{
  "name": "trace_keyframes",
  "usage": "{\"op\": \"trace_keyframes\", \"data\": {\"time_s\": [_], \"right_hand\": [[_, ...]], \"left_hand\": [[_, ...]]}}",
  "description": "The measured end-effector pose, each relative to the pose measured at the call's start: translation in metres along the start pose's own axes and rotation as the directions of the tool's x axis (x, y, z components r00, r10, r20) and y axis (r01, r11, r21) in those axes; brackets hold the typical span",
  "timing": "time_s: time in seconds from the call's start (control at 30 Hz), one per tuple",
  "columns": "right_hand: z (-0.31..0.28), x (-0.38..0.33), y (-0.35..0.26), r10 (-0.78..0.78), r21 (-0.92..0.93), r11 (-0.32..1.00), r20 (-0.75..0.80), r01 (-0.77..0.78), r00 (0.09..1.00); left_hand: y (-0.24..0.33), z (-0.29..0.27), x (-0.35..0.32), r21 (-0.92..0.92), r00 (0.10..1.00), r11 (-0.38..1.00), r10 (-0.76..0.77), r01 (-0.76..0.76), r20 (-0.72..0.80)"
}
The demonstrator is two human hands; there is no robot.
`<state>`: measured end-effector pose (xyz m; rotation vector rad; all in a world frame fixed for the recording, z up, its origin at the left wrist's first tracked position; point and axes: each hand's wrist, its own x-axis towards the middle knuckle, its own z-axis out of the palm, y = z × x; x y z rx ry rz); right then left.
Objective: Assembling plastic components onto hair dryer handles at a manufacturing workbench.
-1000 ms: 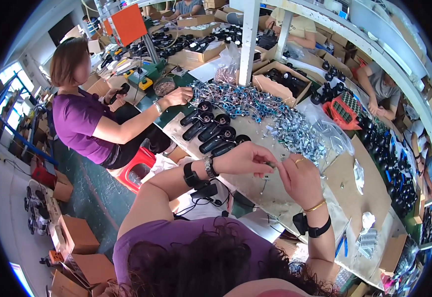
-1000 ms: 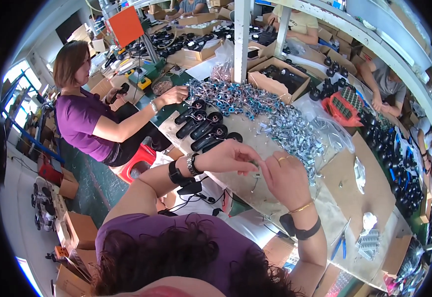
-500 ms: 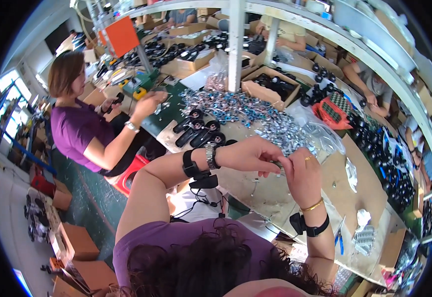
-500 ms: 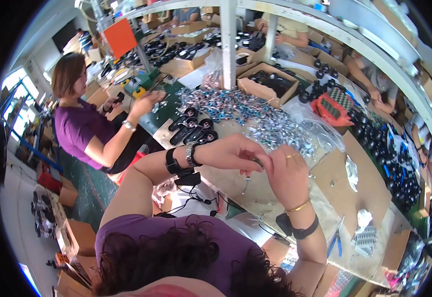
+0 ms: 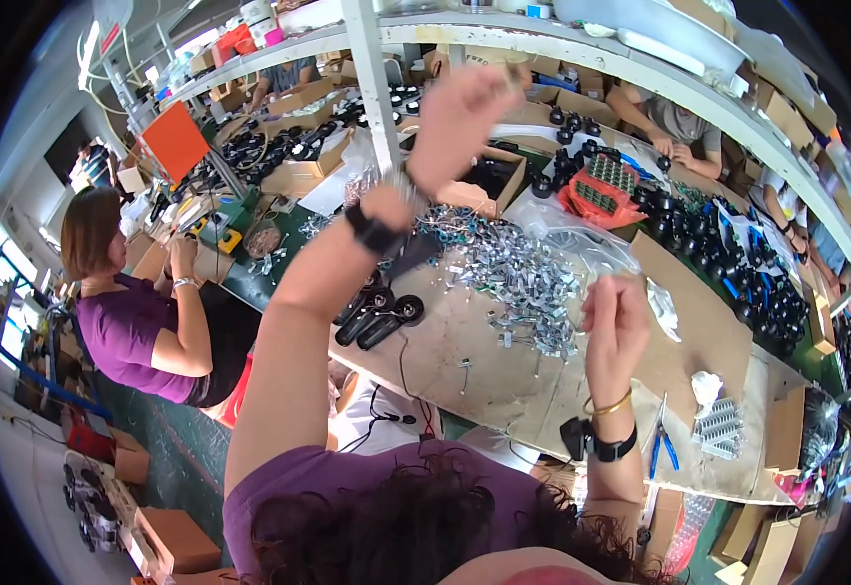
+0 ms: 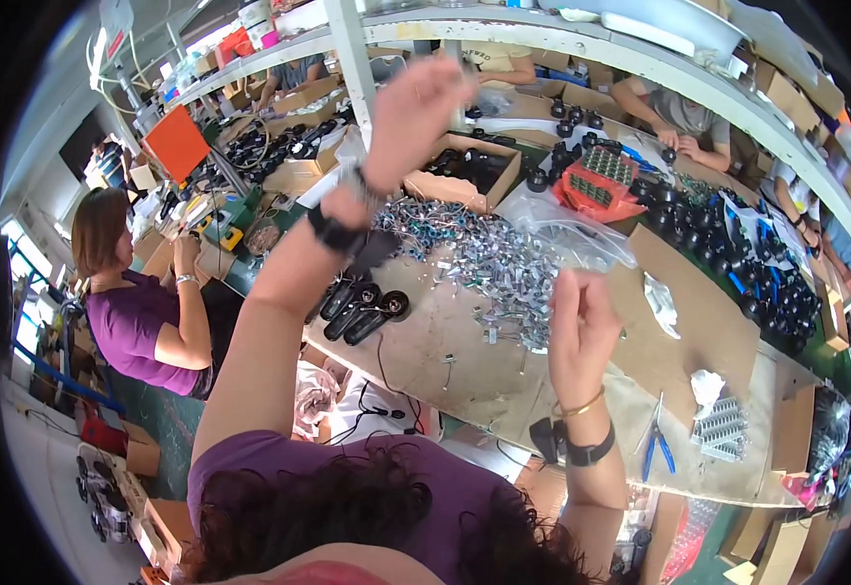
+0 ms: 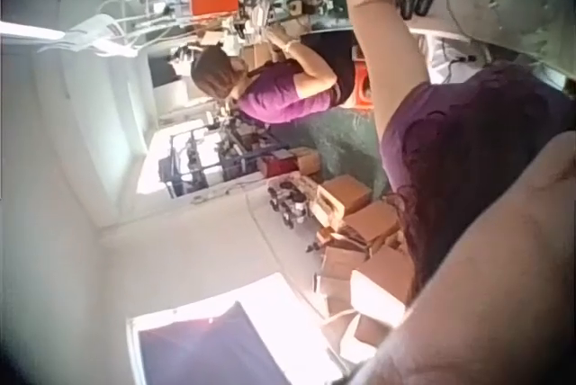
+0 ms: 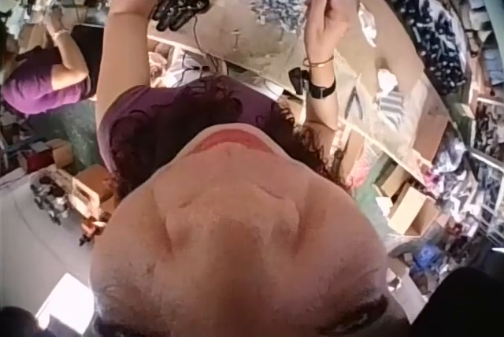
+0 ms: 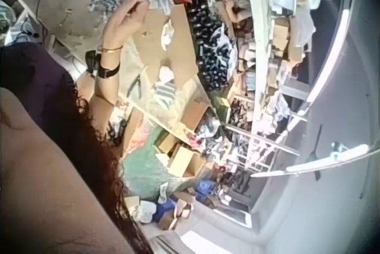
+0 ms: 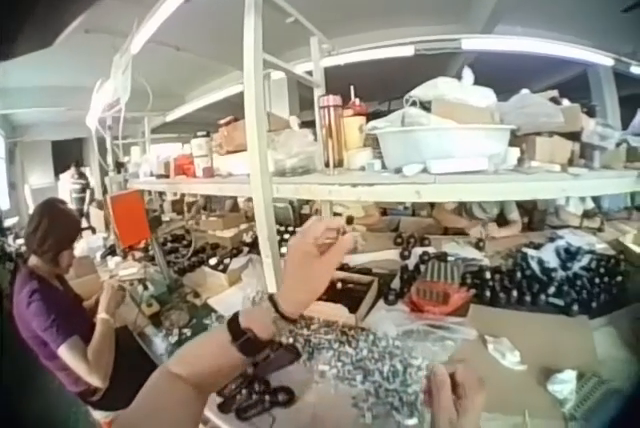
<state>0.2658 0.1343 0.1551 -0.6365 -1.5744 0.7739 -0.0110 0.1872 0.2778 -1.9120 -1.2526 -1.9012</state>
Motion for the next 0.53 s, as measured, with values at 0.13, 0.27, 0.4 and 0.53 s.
{"op": "trace_keyframes", "data": {"time_s": [0.13, 0.27, 0.4, 0.53], "right_hand": [[-0.009, -0.05, 0.034, 0.107, -0.055, 0.993, -0.036, -0.109, 0.994], [-0.017, -0.084, 0.054, 0.258, -0.048, 0.965, -0.032, -0.26, 0.966], [-0.028, -0.101, 0.063, 0.394, -0.015, 0.918, -0.052, -0.396, 0.918], [-0.033, -0.105, 0.071, 0.47, 0.004, 0.883, -0.03, -0.47, 0.882]], "left_hand": [[-0.082, 0.024, 0.111, -0.085, 0.977, 0.996, -0.017, -0.001, -0.213], [-0.169, 0.045, 0.185, 0.223, 0.936, 0.972, 0.138, -0.066, -0.324], [-0.174, 0.076, 0.197, 0.516, 0.952, 0.856, 0.152, 0.009, -0.267], [-0.195, 0.072, 0.215, 0.746, 0.983, 0.647, -0.039, 0.16, -0.177]]}}
